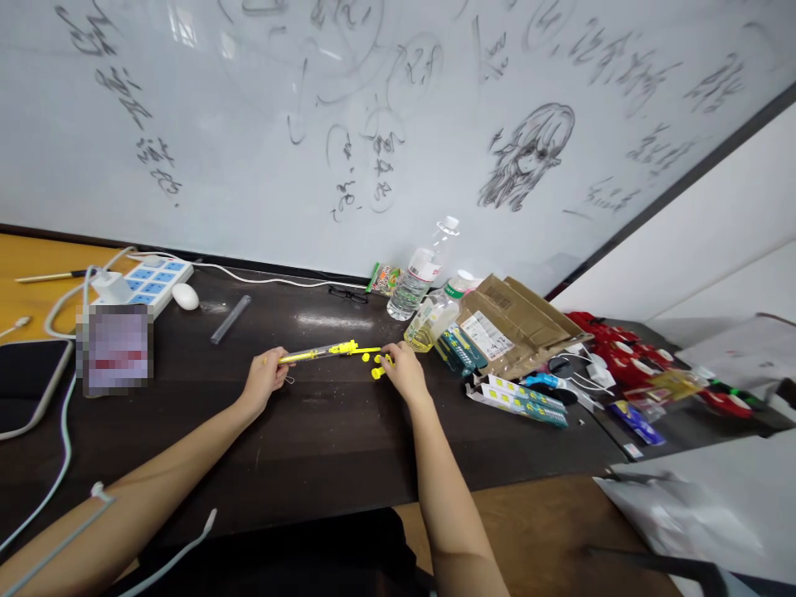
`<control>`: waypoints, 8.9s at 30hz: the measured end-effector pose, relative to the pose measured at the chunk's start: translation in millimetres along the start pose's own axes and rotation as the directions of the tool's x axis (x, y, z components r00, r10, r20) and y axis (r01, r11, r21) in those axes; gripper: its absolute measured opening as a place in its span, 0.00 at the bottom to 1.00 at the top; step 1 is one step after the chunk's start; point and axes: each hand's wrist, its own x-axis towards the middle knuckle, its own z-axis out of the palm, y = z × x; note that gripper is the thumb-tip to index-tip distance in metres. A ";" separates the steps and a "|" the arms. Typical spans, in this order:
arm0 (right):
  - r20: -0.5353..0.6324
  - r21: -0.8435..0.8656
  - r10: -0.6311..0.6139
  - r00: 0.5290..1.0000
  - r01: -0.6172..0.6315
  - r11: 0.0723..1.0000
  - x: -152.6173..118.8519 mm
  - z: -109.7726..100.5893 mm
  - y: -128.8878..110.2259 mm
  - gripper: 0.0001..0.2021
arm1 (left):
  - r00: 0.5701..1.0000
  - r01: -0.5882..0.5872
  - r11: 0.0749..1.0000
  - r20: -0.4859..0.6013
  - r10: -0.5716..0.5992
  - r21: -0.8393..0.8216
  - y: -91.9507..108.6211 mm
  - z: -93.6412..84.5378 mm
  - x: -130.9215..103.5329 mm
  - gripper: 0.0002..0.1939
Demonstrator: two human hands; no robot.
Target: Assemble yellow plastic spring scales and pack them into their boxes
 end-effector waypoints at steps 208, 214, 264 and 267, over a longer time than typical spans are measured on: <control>0.188 0.791 -0.173 0.967 -0.045 0.610 -12.3 5.5 -47.1 0.17 | 0.999 0.023 0.993 0.030 -0.027 0.115 -6.8 1.0 -3.0 0.14; 0.181 0.811 -0.183 0.966 -0.041 0.584 -13.4 3.9 -48.1 0.14 | 0.999 0.028 0.991 0.019 -0.030 0.128 -5.3 1.7 -3.4 0.14; 0.150 0.958 -0.212 0.966 -0.089 0.273 -5.3 11.8 -37.2 0.14 | 0.956 -0.179 0.900 0.285 0.064 0.397 -0.8 0.0 -6.2 0.18; 0.155 0.957 -0.226 0.962 -0.089 0.277 -5.4 10.2 -36.1 0.14 | 0.945 -0.170 0.900 0.325 0.034 0.401 -1.5 -0.5 -6.7 0.19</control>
